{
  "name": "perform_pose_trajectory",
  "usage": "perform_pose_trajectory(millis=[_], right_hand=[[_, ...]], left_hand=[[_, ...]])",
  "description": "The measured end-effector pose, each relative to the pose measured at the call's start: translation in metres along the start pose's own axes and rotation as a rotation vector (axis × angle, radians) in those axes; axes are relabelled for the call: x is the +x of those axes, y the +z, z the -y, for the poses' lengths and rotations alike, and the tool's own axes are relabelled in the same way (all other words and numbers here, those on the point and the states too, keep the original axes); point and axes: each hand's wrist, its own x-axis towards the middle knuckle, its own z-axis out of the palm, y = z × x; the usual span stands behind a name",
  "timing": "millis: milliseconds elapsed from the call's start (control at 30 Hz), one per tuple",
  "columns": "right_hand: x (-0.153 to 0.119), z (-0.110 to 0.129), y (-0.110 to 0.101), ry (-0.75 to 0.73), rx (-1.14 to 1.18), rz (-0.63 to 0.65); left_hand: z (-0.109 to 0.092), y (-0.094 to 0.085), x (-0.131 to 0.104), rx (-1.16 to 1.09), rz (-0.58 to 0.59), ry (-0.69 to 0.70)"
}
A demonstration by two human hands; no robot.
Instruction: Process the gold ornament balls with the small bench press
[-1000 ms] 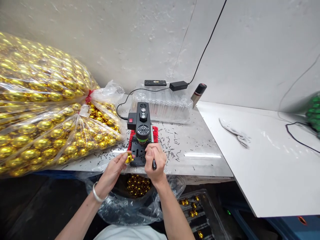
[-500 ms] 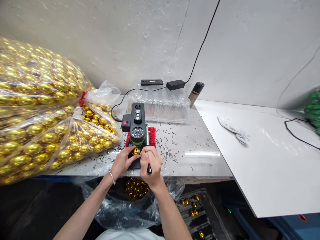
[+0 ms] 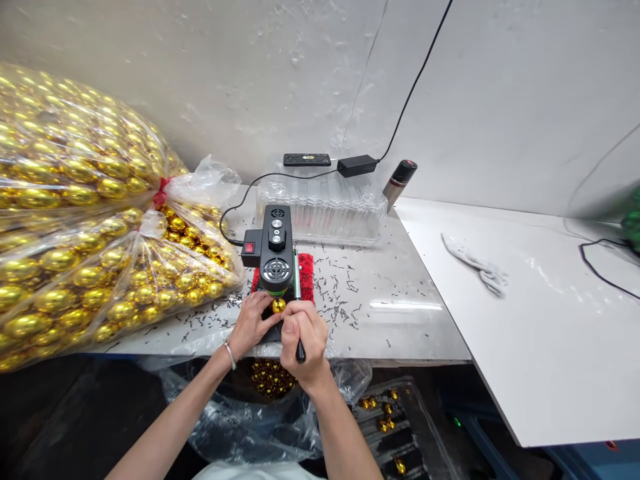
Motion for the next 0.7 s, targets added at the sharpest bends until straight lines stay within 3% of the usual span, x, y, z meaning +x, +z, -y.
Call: perform_pose_trajectory(millis=[333,533,700], right_hand=[[-0.018,-0.016,0.003,-0.067,-0.056,0.023],[-0.031,-0.033,0.015,-0.092,-0.057,-0.069],[-0.034,-0.041,0.017,-0.213,-0.080,0.001]], left_hand=[[0.000,0.006,-0.005,-0.040,-0.039,-0.055],[-0.001,0.005,-0.004,-0.044,-0.033,-0.059],[0.000,0.006,-0.004,-0.057,-0.041,-0.058]])
